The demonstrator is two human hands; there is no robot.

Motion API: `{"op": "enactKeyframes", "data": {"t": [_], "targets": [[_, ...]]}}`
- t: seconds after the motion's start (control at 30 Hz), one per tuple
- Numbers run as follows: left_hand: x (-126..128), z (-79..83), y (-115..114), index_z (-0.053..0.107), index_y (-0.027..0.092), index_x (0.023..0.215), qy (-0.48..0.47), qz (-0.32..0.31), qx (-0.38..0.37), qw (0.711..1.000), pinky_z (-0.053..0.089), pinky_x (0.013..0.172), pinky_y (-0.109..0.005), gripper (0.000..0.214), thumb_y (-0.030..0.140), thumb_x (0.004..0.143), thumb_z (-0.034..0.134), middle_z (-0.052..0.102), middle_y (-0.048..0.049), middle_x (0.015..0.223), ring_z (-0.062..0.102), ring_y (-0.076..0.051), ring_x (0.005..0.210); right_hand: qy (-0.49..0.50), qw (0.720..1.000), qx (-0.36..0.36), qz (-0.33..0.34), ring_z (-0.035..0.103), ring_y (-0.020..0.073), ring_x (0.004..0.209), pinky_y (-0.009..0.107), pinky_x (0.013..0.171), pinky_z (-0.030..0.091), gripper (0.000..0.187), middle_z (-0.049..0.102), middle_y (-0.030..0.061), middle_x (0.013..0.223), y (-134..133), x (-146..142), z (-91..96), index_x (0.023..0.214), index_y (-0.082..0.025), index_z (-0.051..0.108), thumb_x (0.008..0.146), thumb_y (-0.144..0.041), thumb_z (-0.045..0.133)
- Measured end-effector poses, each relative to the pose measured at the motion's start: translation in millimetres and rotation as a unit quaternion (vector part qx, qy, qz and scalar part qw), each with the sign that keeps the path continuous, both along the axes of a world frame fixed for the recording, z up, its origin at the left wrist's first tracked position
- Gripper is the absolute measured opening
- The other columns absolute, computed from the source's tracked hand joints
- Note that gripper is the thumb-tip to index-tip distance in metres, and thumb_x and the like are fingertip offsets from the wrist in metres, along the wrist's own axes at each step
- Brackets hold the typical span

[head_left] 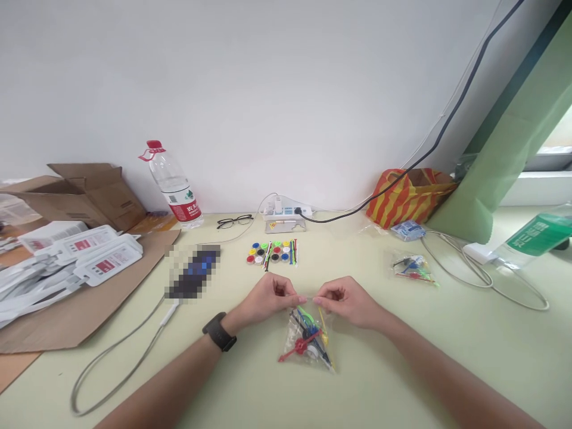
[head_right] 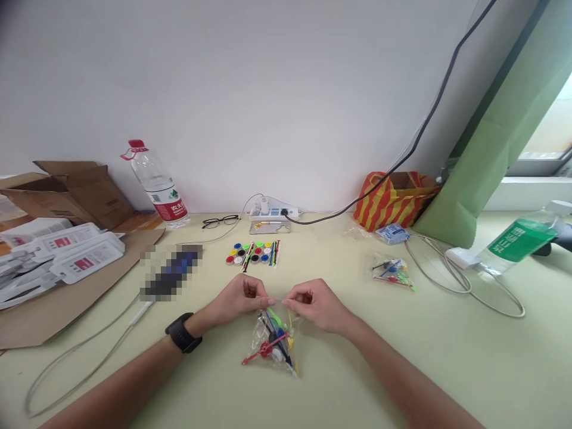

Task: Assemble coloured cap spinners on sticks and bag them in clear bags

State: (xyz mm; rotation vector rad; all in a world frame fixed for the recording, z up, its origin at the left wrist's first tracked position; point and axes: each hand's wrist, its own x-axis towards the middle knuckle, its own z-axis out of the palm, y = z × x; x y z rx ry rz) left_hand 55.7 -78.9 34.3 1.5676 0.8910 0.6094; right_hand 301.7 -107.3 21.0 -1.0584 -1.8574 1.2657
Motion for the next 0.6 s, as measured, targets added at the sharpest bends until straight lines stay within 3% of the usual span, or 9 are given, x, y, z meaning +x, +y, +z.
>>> {"op": "enactKeyframes", "data": {"t": [0.13,0.3,0.4,0.5,0.6], "targets": [[-4,5.2,2,0.073,0.011,0.076,0.005,-0.030,-0.013,0.999,0.035,0.052,-0.021,0.038,0.049,0.082,0.080,0.062,-0.0011,0.062,0.047,-0.009,0.055,0.001,1.000,-0.006,-0.004,0.042,0.0113,0.057,0.025,0.055,0.034,0.031,0.054,-0.0023,0.061,2,3,-2.4,0.080,-0.015,0.075,0.090,-0.045,0.069],[-5,3.2,3,0.064,0.012,0.063,0.005,0.025,0.031,0.999,0.035,0.051,-0.020,0.044,0.049,0.075,0.085,0.063,-0.0013,0.061,0.048,-0.008,0.055,0.005,1.000,-0.003,-0.012,0.050,0.0128,0.061,0.026,0.058,0.040,0.032,0.061,-0.0002,0.067,7,7,-3.9,0.082,-0.015,0.074,0.088,-0.046,0.072],[-5,1.4,3,0.071,0.012,0.074,0.017,0.023,0.027,0.999,0.038,0.053,-0.021,0.041,0.051,0.082,0.079,0.071,-0.0051,0.071,0.049,-0.009,0.057,-0.015,0.999,0.041,-0.022,0.053,0.0138,0.064,0.026,0.061,0.043,0.031,0.066,0.0010,0.071,11,13,-1.2,0.085,-0.016,0.075,0.090,-0.046,0.069],[-6,-0.7,5,0.076,0.014,0.095,0.025,0.037,0.021,0.999,0.040,0.055,-0.021,0.042,0.055,0.093,0.065,0.075,-0.0080,0.083,0.049,-0.010,0.060,-0.037,0.986,0.124,-0.104,0.057,0.0155,0.067,0.027,0.063,0.046,0.032,0.069,0.0025,0.075,20,31,3.8,0.086,-0.017,0.074,0.093,-0.047,0.064],[-7,-3.3,7,0.074,0.016,0.097,0.023,0.055,0.012,0.998,0.040,0.056,-0.021,0.041,0.055,0.095,0.062,0.074,-0.0067,0.083,0.051,-0.011,0.063,-0.067,0.928,0.257,-0.261,0.061,0.0172,0.067,0.028,0.063,0.048,0.030,0.070,0.0041,0.076,34,66,7.7,0.086,-0.018,0.072,0.094,-0.045,0.061]]}}
